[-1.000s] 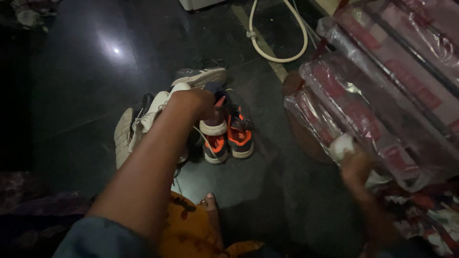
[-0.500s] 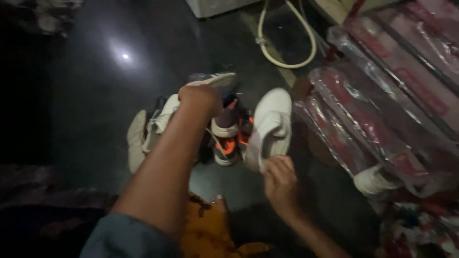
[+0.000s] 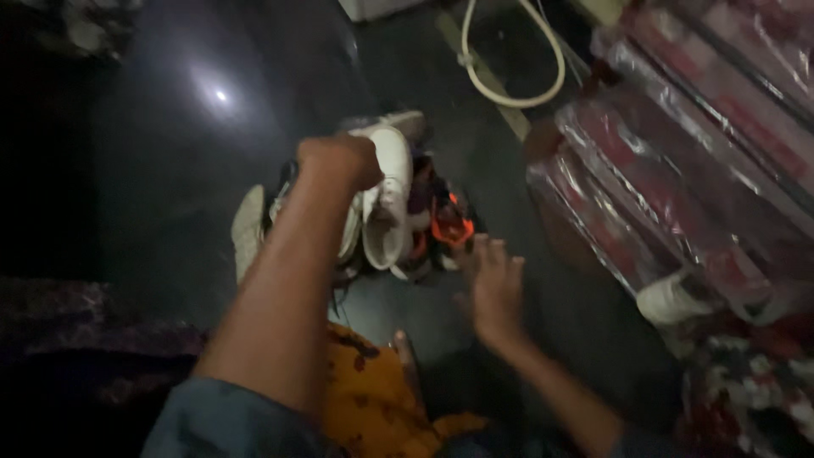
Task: The person removes several pairs of shoes from a plastic shoe rack and places them on the floor. They then wipe the rack with a cloth and place some of the shoes back onto the rack.
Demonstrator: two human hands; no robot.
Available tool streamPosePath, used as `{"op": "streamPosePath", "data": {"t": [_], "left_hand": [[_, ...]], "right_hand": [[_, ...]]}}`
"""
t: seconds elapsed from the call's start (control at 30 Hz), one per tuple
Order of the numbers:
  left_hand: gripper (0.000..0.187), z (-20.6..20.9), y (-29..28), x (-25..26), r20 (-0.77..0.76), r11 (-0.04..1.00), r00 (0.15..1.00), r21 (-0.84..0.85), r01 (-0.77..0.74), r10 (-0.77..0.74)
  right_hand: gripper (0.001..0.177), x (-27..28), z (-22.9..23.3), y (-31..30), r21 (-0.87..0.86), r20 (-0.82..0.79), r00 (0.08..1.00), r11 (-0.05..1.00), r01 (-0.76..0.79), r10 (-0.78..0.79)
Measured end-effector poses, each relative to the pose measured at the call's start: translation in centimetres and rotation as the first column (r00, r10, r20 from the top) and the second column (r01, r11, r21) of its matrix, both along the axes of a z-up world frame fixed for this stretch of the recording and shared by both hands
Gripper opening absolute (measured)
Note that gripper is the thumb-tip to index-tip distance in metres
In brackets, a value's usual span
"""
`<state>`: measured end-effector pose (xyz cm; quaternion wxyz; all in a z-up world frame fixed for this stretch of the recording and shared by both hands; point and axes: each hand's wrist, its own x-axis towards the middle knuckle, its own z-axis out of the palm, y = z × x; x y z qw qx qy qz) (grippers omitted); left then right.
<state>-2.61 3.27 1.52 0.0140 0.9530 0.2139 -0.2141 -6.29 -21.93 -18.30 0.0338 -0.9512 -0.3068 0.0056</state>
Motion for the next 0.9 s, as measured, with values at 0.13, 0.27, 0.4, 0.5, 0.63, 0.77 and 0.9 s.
{"op": "streamPosePath", "data": {"t": [0.13, 0.27, 0.4, 0.5, 0.63, 0.77, 0.9], "left_hand": [[0.047, 0.1, -0.1, 0.0, -0.032, 1.0, 0.999, -0.02, 0.021, -0.022], [0.049, 0.3, -1.2, 0.3, -0.062, 0.999, 0.997, -0.015, 0.046, -0.047], [0.046, -0.2, -2.4, 1.4, -0.031, 0.997, 0.997, 0.004, 0.073, -0.073], [0.044, -1.2, -3.2, 2.3, -0.036, 0.998, 0.997, -0.012, 0.066, -0.067], [0.048, -1.4, -4.4, 3.5, -0.035, 0.984, 0.983, -0.008, 0.178, -0.178], [0.055, -0.5, -6.1, 3.7, -0.089, 0.99, 0.986, -0.027, 0.137, -0.139], [0.053, 0.2, -6.8, 4.0, -0.145, 0.986, 0.976, -0.022, 0.164, -0.165]], "right_hand": [[0.094, 1.0, -3.4, -12.7, -0.186, 0.188, 0.948, 0.938, 0.292, -0.258], [0.086, 2.3, -6.1, -23.3, -0.343, 0.281, 0.884, 0.821, 0.456, -0.374], [0.062, 3.0, -7.5, -29.3, -0.492, 0.351, 0.927, 0.815, 0.305, -0.136], [0.048, 4.8, -8.5, -32.0, -0.452, 0.368, 0.927, 0.858, 0.244, -0.07], [0.039, 8.4, -9.5, -35.2, -0.287, 0.374, 0.927, 0.95, 0.127, -0.011], [0.043, 12.9, -8.7, -37.5, -0.388, 0.345, 0.937, 0.918, 0.085, 0.06], [0.037, 15.9, -7.7, -38.4, -0.397, 0.127, 0.992, 0.916, 0.057, -0.007]]}}
